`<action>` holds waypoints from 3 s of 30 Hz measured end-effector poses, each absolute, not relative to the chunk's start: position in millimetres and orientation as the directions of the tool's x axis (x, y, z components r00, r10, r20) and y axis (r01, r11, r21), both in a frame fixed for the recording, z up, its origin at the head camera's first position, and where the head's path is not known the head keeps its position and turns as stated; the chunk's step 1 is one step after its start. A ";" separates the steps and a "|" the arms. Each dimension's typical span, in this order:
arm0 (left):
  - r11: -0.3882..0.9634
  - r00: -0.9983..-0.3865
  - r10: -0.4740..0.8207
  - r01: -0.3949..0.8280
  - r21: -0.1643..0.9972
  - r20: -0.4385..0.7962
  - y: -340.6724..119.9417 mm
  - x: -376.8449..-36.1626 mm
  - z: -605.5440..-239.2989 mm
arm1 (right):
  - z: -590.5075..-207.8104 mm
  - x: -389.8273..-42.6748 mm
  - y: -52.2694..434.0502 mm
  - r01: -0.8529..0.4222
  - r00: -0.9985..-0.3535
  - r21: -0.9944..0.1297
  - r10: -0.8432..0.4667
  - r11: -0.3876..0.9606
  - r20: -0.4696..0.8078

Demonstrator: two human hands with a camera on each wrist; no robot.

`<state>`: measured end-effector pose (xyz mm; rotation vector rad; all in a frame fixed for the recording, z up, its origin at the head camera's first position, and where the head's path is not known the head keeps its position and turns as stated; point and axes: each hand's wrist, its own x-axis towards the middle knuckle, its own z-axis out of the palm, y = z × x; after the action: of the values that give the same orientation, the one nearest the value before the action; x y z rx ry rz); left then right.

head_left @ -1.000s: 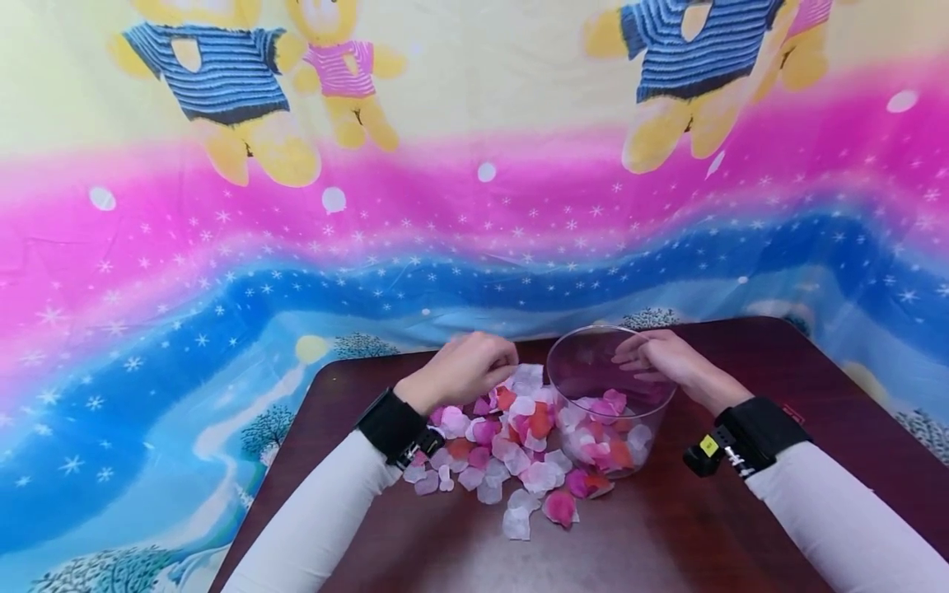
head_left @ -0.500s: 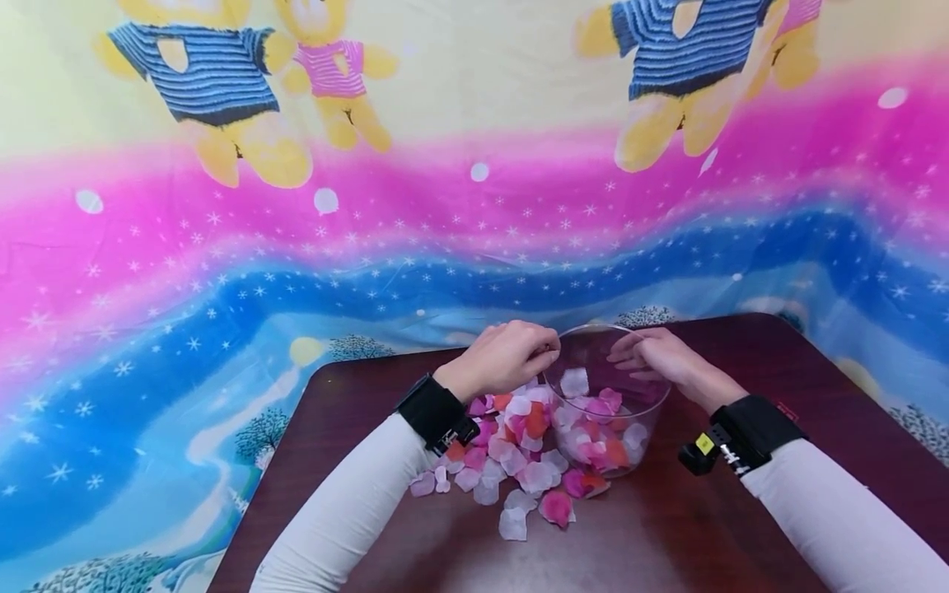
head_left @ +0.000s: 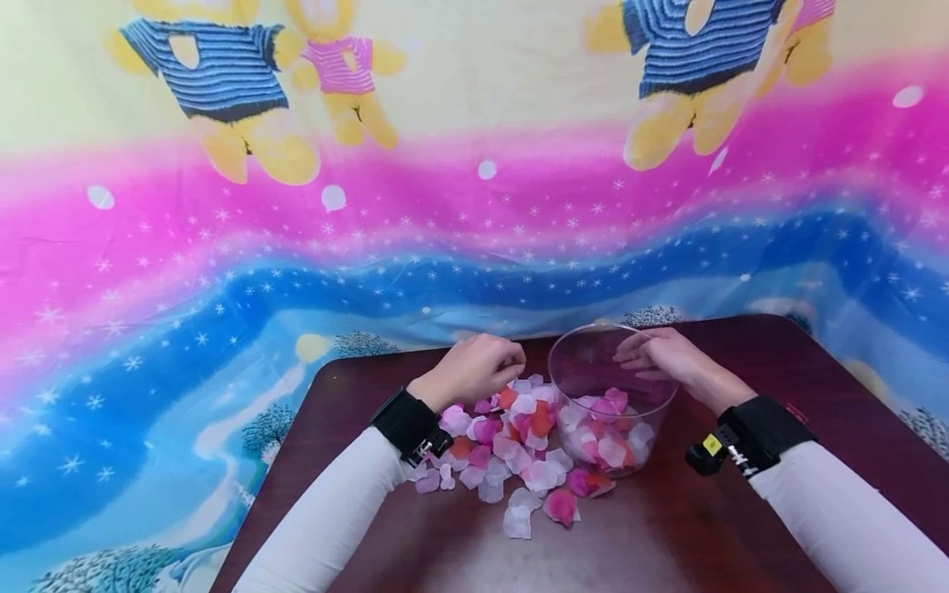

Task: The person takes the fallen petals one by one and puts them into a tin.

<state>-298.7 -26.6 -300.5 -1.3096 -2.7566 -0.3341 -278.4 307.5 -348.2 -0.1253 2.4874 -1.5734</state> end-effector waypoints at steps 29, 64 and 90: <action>0.758 -0.766 0.632 0.580 0.298 -0.117 -90.3 -312.7 -392.1 | -348.8 -276.8 306.7 0.023 -0.980 -0.899 -0.167 0.437 -0.107; 0.509 -0.520 0.823 0.854 0.109 0.227 18.2 -286.0 -268.2 | -348.6 -278.7 308.9 0.049 -0.978 -0.907 -0.164 0.418 -0.128; 0.678 -0.705 0.695 0.708 0.197 0.140 -78.8 -304.1 -334.2 | -349.5 -277.5 306.8 0.039 -0.977 -0.903 -0.175 0.427 -0.125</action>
<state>-304.1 -78.8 -334.2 -1.1832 -2.8289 -0.3671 -277.5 306.8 -349.5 -0.1197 2.4796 -1.5775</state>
